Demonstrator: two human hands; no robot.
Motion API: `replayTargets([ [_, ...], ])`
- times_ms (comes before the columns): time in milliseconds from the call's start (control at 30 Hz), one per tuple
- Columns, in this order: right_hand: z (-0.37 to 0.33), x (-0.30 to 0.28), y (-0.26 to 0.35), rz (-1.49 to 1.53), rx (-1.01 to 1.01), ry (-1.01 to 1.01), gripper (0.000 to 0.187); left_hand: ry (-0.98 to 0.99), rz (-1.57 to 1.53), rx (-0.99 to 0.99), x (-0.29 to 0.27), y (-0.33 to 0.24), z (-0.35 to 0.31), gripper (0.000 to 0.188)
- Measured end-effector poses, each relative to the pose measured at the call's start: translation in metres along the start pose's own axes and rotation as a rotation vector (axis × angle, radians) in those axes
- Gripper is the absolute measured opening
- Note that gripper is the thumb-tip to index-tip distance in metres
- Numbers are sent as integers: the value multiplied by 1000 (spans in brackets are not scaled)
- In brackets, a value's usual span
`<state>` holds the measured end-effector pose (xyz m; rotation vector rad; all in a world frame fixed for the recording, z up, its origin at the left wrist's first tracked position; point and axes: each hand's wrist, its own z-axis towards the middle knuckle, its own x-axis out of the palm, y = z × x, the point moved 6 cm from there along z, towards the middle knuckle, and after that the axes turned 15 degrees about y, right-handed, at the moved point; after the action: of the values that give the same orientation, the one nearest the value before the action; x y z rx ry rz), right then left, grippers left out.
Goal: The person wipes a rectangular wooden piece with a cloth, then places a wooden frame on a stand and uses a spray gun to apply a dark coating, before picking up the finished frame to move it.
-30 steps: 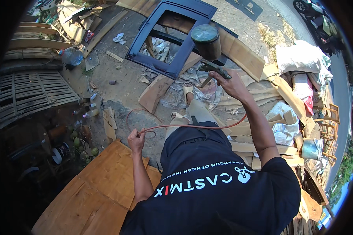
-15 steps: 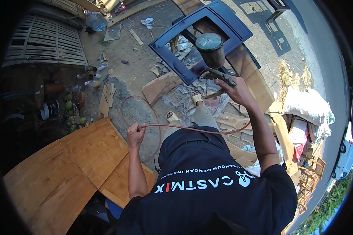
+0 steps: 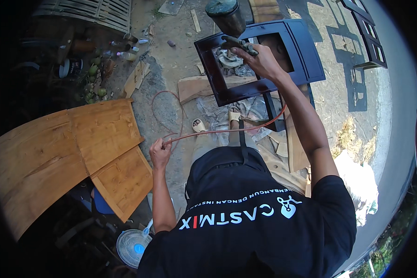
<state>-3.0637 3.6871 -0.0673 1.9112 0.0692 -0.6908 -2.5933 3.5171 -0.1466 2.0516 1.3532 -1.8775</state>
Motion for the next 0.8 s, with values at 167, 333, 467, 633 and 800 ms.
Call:
replayTargets([
  [167,-29,15,-13,33,41,202,51,-33,-13,-36,10,-13,-11,52],
  [333,-88,20,10,37,88,409,45,0,-25,-70,20,-21,-15,51],
  [467,-107,34,0,44,-58,438,46,23,-19,-75,30,-15,-11,50],
  [633,-100,47,10,-173,-22,339,55,0,-21,-69,33,-13,-12,48],
  [800,-51,41,28,-152,76,292,58,-44,-24,-84,28,-6,-21,46],
])
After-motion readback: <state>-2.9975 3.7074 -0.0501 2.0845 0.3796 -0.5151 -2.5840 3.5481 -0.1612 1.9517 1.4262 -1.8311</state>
